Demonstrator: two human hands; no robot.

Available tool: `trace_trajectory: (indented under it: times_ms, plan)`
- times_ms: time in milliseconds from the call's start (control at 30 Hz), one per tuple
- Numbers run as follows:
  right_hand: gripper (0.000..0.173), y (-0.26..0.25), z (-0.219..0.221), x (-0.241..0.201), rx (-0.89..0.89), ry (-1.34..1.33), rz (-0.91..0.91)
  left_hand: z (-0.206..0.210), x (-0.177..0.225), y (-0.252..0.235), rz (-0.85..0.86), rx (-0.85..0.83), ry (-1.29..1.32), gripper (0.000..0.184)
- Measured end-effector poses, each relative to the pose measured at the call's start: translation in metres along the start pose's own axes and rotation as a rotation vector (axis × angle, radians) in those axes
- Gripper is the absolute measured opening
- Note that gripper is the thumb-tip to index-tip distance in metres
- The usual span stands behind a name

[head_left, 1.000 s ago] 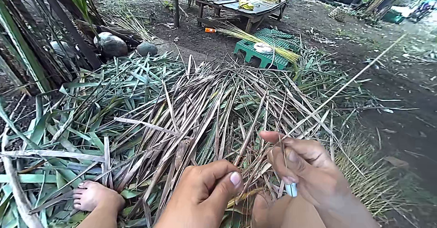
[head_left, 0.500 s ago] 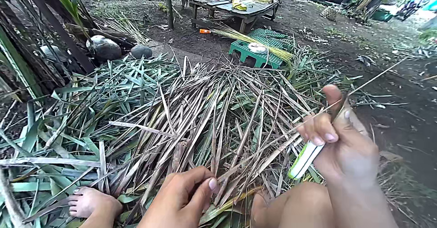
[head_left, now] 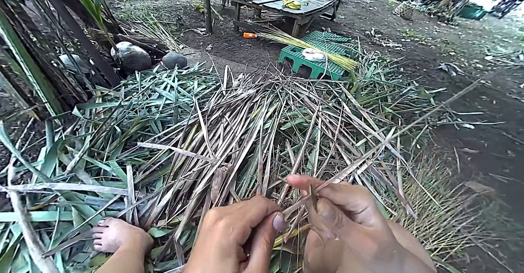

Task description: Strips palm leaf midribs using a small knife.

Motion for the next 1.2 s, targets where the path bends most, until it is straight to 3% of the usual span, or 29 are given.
trace_trajectory:
  times_ms: [167,367,500,633,700,833,900,1033,1133,1200]
  plan:
    - [0.032,-0.004,-0.026,0.001,0.167,-0.057,-0.003,-0.002,-0.002,0.001,-0.006,0.021,-0.029,0.025]
    - [0.039,-0.003,-0.009,0.004,-0.134,-0.107,0.074,-0.001,-0.008,0.001,-0.054,-0.01,0.038,0.026]
    - [0.031,-0.005,-0.039,0.002,0.071,-0.086,0.043,-0.005,-0.01,0.004,-0.124,-0.078,0.131,0.026]
    - [0.036,-0.007,-0.073,-0.006,0.321,-0.138,0.033,-0.01,-0.017,0.008,-0.181,-0.097,0.148,0.024]
    - [0.037,-0.006,-0.071,-0.008,0.233,-0.115,0.039,-0.01,-0.019,0.008,-0.205,-0.104,0.16,0.023]
    - [0.039,-0.004,-0.024,0.001,-0.229,-0.111,0.102,-0.002,-0.021,0.007,-0.312,-0.187,0.378,0.022]
    - [0.04,-0.004,-0.017,0.004,-0.256,-0.146,0.105,0.002,-0.021,0.009,-0.411,-0.252,0.559,0.027]
    - [0.036,-0.007,-0.048,-0.001,-0.007,-0.098,0.036,0.002,-0.023,0.012,-0.514,-0.291,0.74,0.033]
    - [0.032,-0.009,-0.073,-0.007,0.256,-0.205,0.023,-0.001,-0.026,0.014,-0.521,-0.288,0.744,0.034]
    - [0.035,-0.009,-0.08,-0.008,0.328,-0.249,0.007,-0.003,-0.028,0.014,-0.551,-0.265,0.72,0.035]
Point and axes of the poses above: each hand's wrist, its own y-axis away from the middle knuckle, its own z-axis out of the palm, x = y × z, the point moved 4 cm from there along -y, towards the middle knuckle
